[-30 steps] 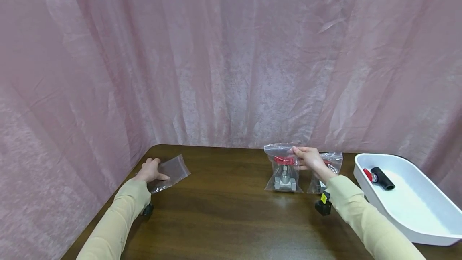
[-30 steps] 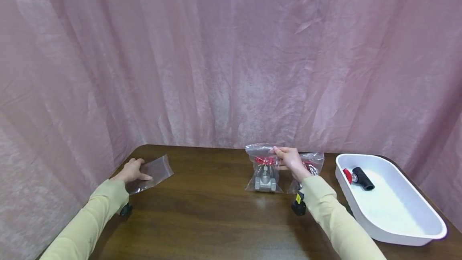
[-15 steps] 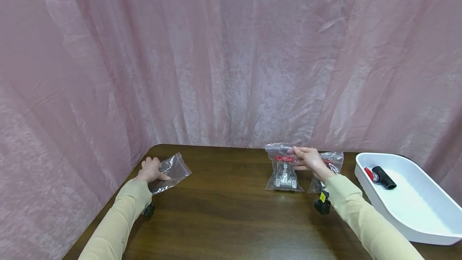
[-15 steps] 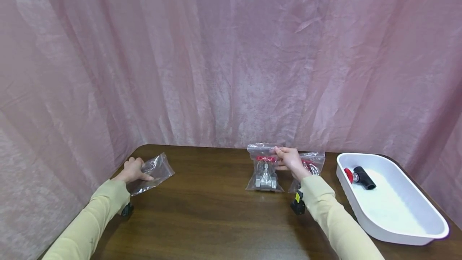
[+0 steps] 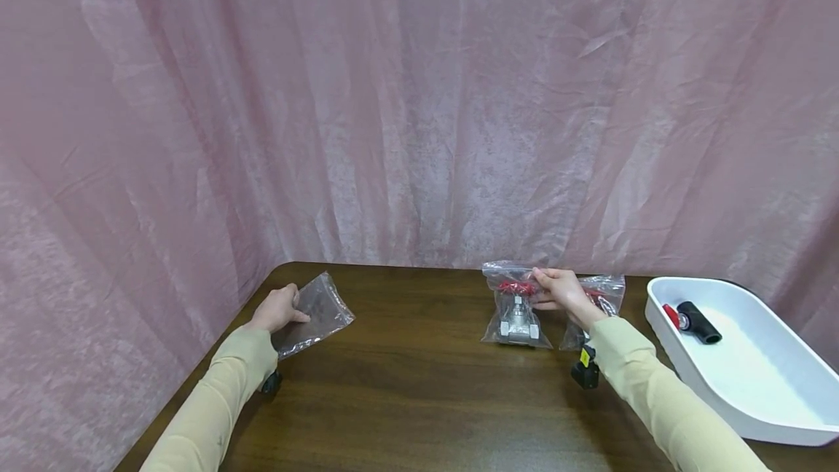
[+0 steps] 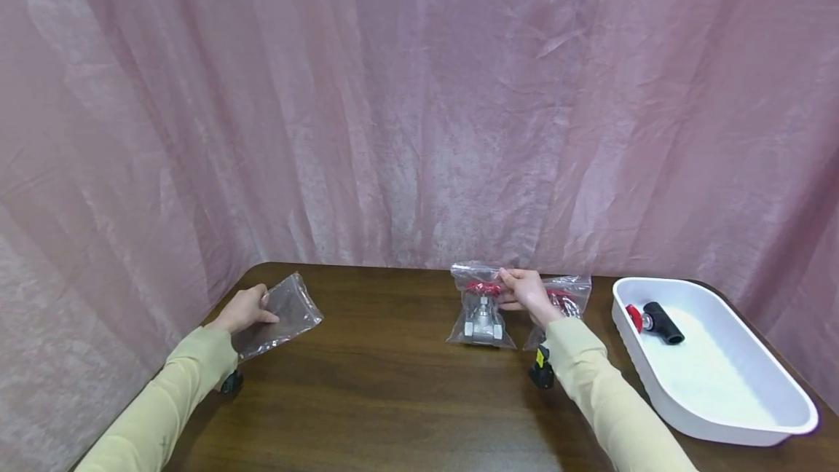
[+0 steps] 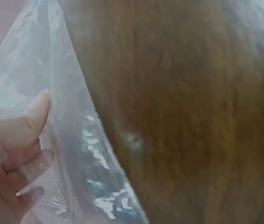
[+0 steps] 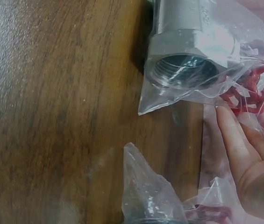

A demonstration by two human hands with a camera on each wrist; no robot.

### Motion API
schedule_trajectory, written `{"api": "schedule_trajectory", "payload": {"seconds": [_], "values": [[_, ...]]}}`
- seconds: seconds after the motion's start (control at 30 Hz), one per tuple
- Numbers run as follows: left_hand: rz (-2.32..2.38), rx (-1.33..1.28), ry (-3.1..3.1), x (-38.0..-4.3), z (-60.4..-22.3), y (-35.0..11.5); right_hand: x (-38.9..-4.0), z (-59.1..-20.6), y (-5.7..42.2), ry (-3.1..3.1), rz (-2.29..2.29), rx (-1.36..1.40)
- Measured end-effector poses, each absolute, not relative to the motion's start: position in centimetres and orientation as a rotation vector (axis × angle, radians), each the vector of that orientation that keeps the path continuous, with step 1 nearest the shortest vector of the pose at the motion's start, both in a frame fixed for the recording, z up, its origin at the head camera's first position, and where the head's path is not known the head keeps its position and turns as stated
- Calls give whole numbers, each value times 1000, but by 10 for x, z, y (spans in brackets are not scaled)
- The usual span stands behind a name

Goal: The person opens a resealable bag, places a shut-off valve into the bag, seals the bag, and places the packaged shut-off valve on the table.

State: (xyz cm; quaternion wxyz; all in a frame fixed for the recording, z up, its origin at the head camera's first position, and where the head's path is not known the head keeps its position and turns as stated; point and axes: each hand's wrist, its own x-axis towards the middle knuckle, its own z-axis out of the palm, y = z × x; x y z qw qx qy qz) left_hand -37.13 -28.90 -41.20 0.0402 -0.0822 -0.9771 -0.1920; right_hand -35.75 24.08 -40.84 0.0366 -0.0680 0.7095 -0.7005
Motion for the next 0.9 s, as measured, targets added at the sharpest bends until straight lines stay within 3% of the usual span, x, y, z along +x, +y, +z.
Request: {"api": "schedule_trajectory", "payload": {"seconds": [0.23,0.9], "values": [[-599,-238,-2936,-374,-404,-282,-347,-396,231,2247,-2096,-62],[-750,-471,-2778,-378,-381,-248,-353,-408,230,2253,-2080,-86]]}}
